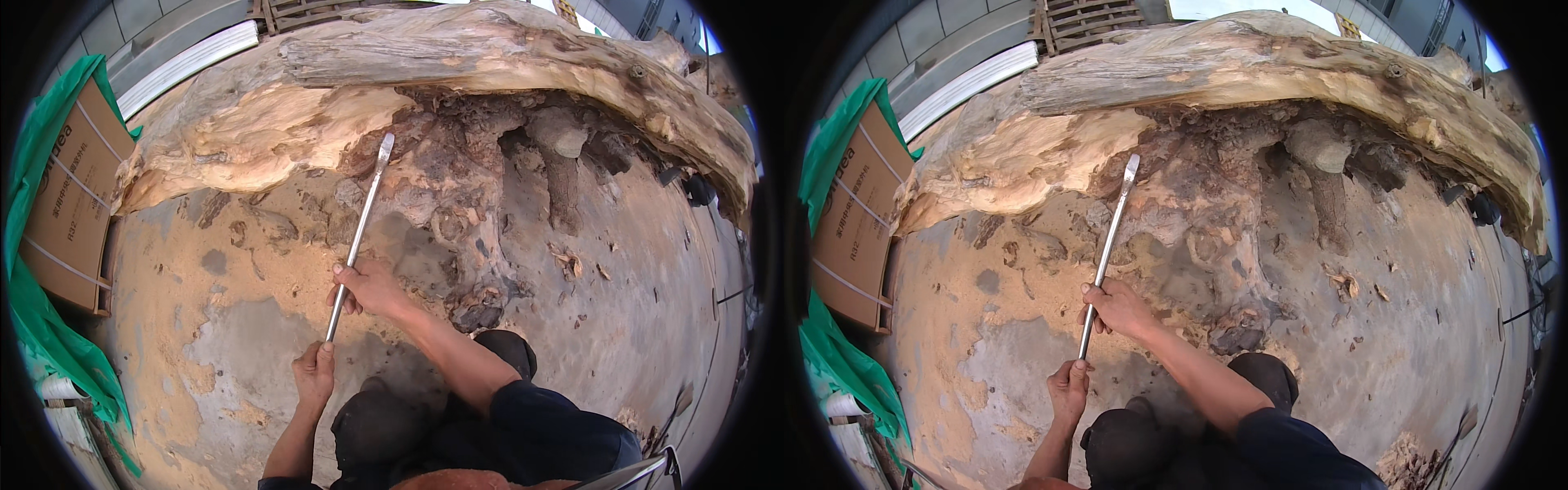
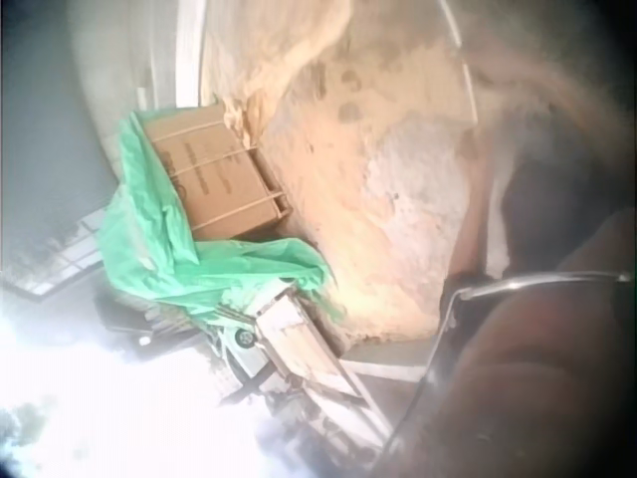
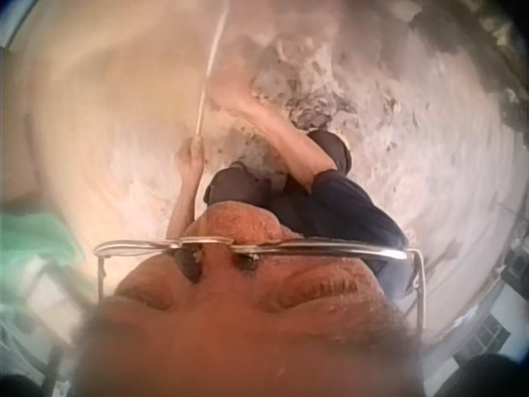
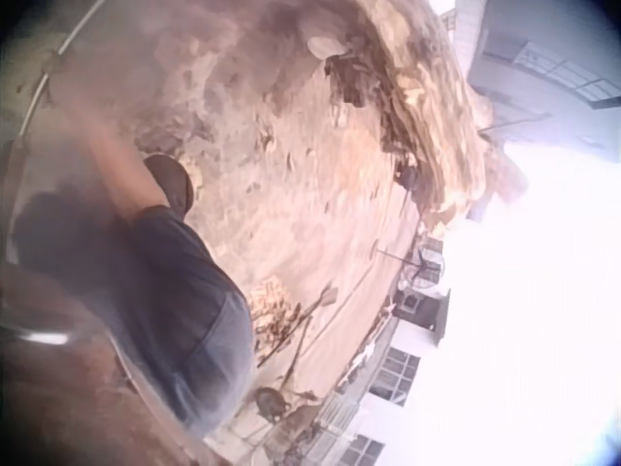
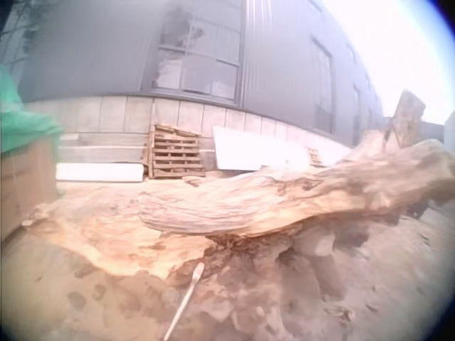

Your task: The person uses a long metal chisel to carve and scrape a large piece of wood, removing bark and loose material. The person repeatedly positions the chisel and applies force to shape the wood surface.

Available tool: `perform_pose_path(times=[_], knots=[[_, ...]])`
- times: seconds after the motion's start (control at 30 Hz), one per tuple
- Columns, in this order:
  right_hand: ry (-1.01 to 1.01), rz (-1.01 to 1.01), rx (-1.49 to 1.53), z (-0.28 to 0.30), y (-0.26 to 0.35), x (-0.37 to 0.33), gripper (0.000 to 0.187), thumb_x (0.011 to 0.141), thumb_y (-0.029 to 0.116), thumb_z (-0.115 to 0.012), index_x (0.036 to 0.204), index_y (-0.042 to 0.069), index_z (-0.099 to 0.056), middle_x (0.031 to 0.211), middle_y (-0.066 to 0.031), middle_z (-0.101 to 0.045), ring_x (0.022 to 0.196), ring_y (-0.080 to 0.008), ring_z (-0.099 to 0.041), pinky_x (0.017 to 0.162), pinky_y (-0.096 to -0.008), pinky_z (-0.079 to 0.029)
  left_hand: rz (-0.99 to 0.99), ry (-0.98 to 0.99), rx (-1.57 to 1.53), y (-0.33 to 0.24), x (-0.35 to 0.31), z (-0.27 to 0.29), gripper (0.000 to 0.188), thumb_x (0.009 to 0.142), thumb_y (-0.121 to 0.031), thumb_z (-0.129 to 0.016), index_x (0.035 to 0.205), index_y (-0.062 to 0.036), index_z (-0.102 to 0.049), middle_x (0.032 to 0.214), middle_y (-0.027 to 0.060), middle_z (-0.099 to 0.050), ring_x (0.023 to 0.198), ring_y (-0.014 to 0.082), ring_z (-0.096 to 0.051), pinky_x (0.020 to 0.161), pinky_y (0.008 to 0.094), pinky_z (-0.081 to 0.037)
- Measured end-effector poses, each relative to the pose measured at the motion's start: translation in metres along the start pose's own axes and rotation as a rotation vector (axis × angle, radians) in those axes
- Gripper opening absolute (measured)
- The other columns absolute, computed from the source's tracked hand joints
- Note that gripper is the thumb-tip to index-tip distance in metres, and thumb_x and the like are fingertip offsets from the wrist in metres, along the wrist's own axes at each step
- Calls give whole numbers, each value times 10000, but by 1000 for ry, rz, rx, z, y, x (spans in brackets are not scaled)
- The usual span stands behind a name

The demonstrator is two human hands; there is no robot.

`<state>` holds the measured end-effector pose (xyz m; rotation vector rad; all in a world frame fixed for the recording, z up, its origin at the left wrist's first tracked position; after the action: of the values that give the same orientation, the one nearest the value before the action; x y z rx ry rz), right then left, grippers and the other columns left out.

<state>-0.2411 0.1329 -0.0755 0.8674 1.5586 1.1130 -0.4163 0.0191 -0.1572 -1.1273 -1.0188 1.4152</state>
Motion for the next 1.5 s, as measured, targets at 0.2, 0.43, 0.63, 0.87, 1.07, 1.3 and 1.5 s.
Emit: perform_pose_path(times=[0.2,0.43,0.63,0.87,1.07,1.3,1.5], knots=[[32,31,153,-12,-12,-32,386,1080,353,-493,939,0,-558,771,-128,-726,504,-110,-563,456,-269,-453,88,-21,43,-26,-40,20,427,1015,-364,-644,853,29,-684,573,-24,-487,525,61,-422,479,263,-331],[75,94,204,9,28,-16,352,1086,324,-473,952,12,-564,794,-157,-736,525,-125,-593,474,-266,-465,167,40,-63,-77,-18,6,443,999,-383,-665,857,35,-688,537,-8,-489,421,68,-397,396,259,-270],[41,130,215,1,27,-26,343,1086,314,-473,948,15,-567,792,-160,-742,540,-136,-608,479,-270,-470,-84,-72,255,-81,-19,25,455,1024,-356,-632,865,68,-684,576,-23,-485,562,69,-433,487,291,-352],[77,103,284,15,15,-28,325,1090,297,-441,928,37,-550,769,-162,-736,546,-134,-602,492,-275,-478,72,6,220,-93,-38,6,390,1025,-312,-638,910,56,-692,600,-30,-507,570,52,-441,496,262,-354],[102,149,281,20,14,-29,330,1083,302,-443,907,43,-547,745,-159,-729,515,-126,-574,483,-282,-466,153,-3,90,-93,-49,-10,351,1026,-291,-637,920,40,-689,608,-46,-489,548,49,-417,491,254,-335],[-64,116,158,47,6,-19,402,1061,340,-491,900,-21,-564,679,-145,-705,458,-140,-525,459,-294,-429,173,28,-76,-53,-18,-50,362,1032,-296,-622,872,27,-661,599,-40,-473,533,54,-403,481,258,-307],[-168,89,78,53,18,-13,345,1068,297,-476,893,15,-571,692,-109,-706,505,-120,-517,483,-291,-414,-52,-49,65,-41,13,-42,370,1027,-300,-624,924,49,-685,606,-10,-509,560,72,-447,499,281,-364]])
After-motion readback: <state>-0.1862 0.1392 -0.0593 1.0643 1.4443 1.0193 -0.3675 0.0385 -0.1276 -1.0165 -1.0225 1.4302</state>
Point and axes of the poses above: each hand's wrist, its own x-axis towards the middle knuckle, its own z-axis out of the back of the hand, y = z × x, the point moved 9 cm from there along x, towards the middle knuckle
